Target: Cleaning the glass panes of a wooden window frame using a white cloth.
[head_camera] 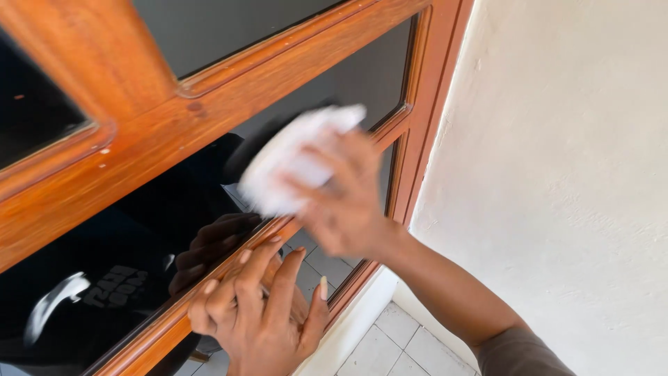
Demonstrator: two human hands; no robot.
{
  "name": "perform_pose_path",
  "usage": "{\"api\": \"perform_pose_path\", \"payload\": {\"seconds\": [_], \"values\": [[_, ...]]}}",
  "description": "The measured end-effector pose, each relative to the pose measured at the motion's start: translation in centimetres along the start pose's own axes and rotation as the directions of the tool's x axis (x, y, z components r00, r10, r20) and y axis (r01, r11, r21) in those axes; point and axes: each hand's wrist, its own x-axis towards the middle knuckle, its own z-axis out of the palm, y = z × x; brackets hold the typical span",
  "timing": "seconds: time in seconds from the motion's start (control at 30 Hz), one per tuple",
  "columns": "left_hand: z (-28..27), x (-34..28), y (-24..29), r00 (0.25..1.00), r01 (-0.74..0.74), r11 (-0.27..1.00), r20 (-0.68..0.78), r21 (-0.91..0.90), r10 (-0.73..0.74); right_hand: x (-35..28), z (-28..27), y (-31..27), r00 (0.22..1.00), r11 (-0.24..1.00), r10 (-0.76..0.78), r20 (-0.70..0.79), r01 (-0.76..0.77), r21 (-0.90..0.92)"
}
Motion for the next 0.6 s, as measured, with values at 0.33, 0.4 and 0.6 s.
{"api": "perform_pose_path", "payload": {"seconds": [0.33, 0.4, 0.6], "values": [[4.4, -0.2, 0.7, 0.975, 0.080, 0.993, -0.214, 0.089, -0.060, -1.4, -2.4, 15.7, 0.968, 0.960, 0.131, -0.213, -0.178, -0.216], [5.0, 0.1, 0.4, 0.962, 0.042, 0.996, -0.274, 0.082, -0.018, -1.3, -2.5, 16.1, 0.950, 0.951, 0.152, -0.271, -0.216, -0.221], [5.8, 2.3, 0.2, 0.924, -0.023, 0.991, -0.376, 0.134, 0.073, -5.2, -2.5, 10.8, 0.865, 0.850, 0.465, -0.190, -0.496, -0.176]]}}
